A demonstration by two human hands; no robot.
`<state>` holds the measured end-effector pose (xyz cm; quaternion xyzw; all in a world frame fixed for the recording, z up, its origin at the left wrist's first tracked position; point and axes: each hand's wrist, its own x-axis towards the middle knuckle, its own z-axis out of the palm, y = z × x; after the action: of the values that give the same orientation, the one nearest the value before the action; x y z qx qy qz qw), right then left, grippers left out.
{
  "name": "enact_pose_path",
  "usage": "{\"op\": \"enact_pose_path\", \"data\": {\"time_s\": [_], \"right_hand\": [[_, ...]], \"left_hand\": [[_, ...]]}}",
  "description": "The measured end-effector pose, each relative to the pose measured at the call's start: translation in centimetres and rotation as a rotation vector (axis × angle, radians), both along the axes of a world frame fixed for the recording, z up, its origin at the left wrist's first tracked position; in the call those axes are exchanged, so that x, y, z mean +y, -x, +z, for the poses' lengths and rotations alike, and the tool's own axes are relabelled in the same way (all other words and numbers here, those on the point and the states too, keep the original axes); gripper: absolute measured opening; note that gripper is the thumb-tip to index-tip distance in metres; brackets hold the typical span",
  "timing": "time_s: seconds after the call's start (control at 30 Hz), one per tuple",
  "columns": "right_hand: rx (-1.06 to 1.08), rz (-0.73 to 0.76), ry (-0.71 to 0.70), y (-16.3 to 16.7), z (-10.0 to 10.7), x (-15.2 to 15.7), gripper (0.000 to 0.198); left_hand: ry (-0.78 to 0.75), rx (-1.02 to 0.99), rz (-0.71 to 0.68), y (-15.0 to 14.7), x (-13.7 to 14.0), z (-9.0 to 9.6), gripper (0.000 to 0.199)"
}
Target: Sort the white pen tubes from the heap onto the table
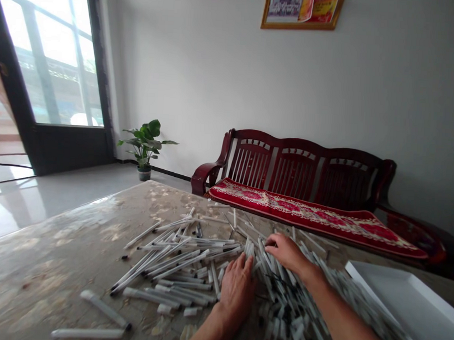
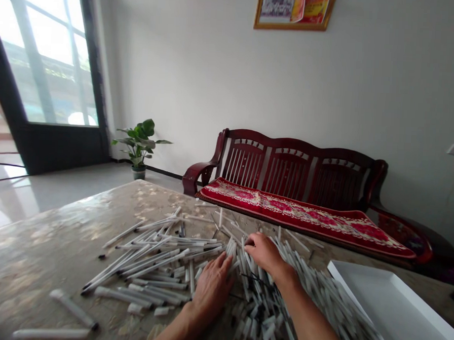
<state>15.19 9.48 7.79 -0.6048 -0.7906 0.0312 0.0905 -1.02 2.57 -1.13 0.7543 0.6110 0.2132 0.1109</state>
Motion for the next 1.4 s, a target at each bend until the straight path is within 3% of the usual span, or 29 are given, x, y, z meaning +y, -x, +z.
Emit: {"op": "enact_pose_path", "data": {"time_s": [0.1, 0.17, 0.3, 0.37, 0.5, 0.77, 1.07, 1.4], "right_hand": [[0.203, 0.132, 0.005, -2.5, -0.6, -3.0, 0.028], [0.316, 0.134, -0.051, -4.8, -1.9, -4.7, 0.032], [0.061, -0.018, -0.248, -9.0, -5.9, -6.9, 0.051], [-0.055, -0.09, -0.245, -10.0, -7.7, -7.3, 0.055], [-0.15, -0.066, -0.229, -10.1, -9.4, -7.1, 0.055], [-0.139, -0.006, -0.214, -9.3, -8.9, -5.0, 0.051], [-0.109, 0.049, -0.124, -9.1, -7.4, -3.2, 0.054], [-0.036, 0.079, -0.081, -9.5, -6.8, -3.0, 0.055]], "left_hand": [[0.042, 0.003, -0.027, 0.3, 0.1, 0.8, 0.059], [0.082, 0.007, -0.027, 0.4, 0.2, 1.4, 0.06], [0.15, 0.027, -0.037, 0.5, 0.3, 2.3, 0.062], [0.159, 0.042, -0.084, 0.5, 0.5, 2.5, 0.063], [0.164, 0.064, -0.158, 0.5, 1.3, 2.2, 0.066], [0.117, 0.049, -0.195, -0.5, 3.2, 1.2, 0.069], [0.087, 0.076, -0.278, -0.7, 6.0, 1.6, 0.069], [0.047, 0.05, -0.459, 1.9, 6.0, 2.6, 0.067]]}}
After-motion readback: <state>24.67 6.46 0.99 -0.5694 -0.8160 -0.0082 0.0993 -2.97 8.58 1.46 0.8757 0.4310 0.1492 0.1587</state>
